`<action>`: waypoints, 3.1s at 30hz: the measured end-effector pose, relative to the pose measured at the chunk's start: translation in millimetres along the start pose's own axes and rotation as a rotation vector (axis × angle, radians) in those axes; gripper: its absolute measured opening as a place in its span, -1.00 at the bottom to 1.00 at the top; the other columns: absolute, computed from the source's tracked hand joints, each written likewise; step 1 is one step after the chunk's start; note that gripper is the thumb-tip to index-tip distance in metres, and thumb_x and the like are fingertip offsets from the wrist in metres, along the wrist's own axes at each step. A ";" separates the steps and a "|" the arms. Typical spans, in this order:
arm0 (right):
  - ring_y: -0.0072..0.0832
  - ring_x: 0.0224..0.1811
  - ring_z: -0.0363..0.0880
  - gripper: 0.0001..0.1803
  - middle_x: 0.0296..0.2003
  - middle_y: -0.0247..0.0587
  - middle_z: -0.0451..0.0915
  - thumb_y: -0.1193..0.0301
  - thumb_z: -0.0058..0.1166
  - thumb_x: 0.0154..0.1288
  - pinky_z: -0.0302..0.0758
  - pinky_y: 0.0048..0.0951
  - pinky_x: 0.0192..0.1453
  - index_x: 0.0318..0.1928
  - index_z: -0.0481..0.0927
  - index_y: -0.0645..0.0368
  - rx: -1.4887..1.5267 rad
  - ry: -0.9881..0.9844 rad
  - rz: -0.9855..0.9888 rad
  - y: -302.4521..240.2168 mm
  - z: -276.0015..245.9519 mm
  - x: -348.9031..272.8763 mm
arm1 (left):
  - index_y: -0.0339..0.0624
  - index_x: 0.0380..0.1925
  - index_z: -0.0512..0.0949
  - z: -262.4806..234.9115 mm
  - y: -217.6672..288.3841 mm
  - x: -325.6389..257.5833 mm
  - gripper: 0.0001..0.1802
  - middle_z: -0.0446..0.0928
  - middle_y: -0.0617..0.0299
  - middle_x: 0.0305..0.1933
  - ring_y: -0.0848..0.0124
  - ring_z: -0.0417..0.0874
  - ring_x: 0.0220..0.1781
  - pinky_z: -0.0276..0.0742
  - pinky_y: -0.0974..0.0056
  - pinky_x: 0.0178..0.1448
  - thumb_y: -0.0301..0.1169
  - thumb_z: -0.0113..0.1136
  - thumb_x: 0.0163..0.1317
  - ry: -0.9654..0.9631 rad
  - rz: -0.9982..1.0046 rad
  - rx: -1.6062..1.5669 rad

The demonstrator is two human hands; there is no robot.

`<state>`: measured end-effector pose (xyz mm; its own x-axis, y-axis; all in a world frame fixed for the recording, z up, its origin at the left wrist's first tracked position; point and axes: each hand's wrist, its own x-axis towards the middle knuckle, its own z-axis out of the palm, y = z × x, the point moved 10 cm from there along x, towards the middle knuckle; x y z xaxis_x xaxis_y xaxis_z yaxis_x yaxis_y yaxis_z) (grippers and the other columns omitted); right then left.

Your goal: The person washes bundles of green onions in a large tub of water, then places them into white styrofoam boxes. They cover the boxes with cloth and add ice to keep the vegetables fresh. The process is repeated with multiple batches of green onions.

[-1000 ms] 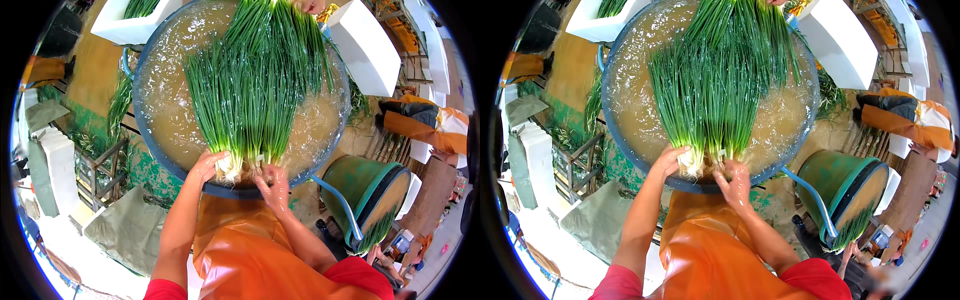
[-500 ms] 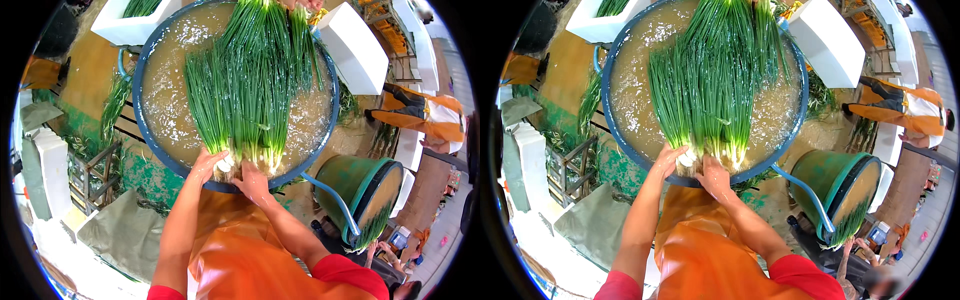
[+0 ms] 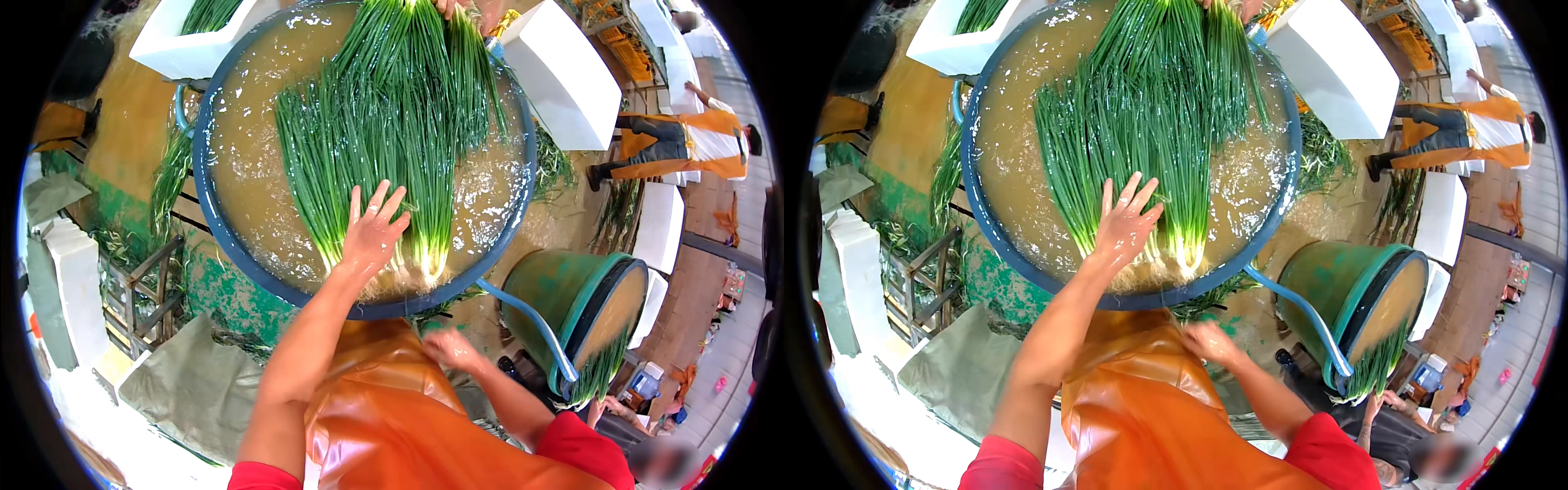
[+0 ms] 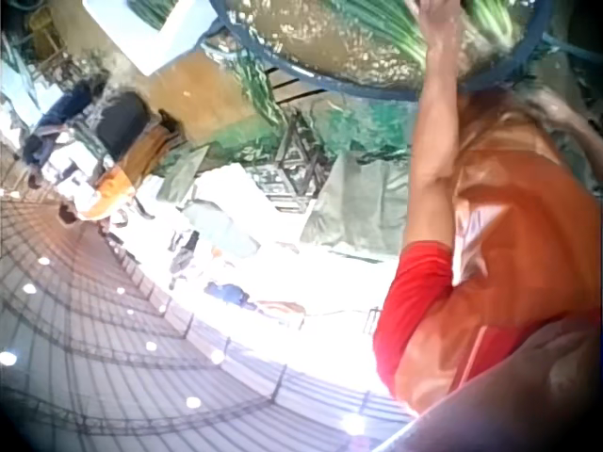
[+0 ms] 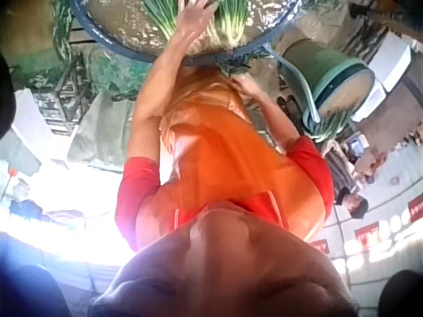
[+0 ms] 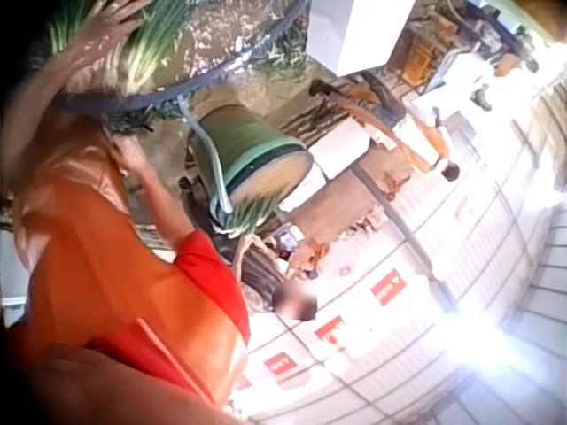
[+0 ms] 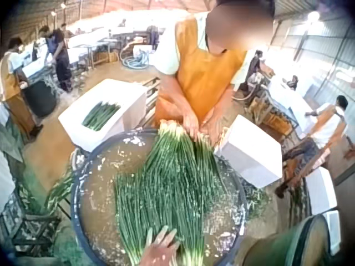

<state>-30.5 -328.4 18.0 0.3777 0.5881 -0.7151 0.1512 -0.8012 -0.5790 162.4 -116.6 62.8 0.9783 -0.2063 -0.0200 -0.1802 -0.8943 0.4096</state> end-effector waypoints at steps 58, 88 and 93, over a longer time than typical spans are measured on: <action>0.16 -0.38 0.57 -0.81 -0.40 0.08 0.60 0.37 0.14 0.26 0.52 -0.03 -0.34 -0.35 0.47 0.22 0.018 0.251 -0.391 -74.9 -50.2 76.3 | -0.21 0.31 0.32 109.7 -70.6 -130.8 -0.36 0.57 0.13 0.17 0.33 0.66 0.09 0.58 0.21 0.20 -0.70 0.25 0.24 0.284 -1.039 -1.969; -0.02 0.06 0.71 -0.53 0.06 0.18 0.67 0.30 0.36 0.20 0.59 -0.19 0.21 0.09 0.65 0.23 -0.005 0.639 0.001 64.9 -189.2 -13.3 | -0.21 0.52 0.00 94.9 -72.4 -121.7 -0.01 0.37 0.06 0.40 0.24 0.44 0.40 0.34 0.14 0.49 -0.60 0.42 0.20 0.240 -1.044 -1.848; -0.22 0.26 0.59 0.27 0.29 0.13 0.51 0.36 0.47 0.17 0.53 -0.22 0.34 0.61 -0.26 0.25 0.719 0.224 0.222 85.7 -216.6 122.6 | -0.24 0.50 0.00 110.1 -49.5 -124.5 0.02 0.44 0.06 0.33 0.23 0.53 0.30 0.44 0.15 0.43 -0.59 0.47 0.16 0.220 -1.116 -1.886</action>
<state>226.6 -348.9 -34.4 0.5166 0.3250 -0.7921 -0.5487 -0.5845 -0.5977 38.2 -90.4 -55.4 0.5994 0.1268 -0.7904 0.4496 0.7636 0.4634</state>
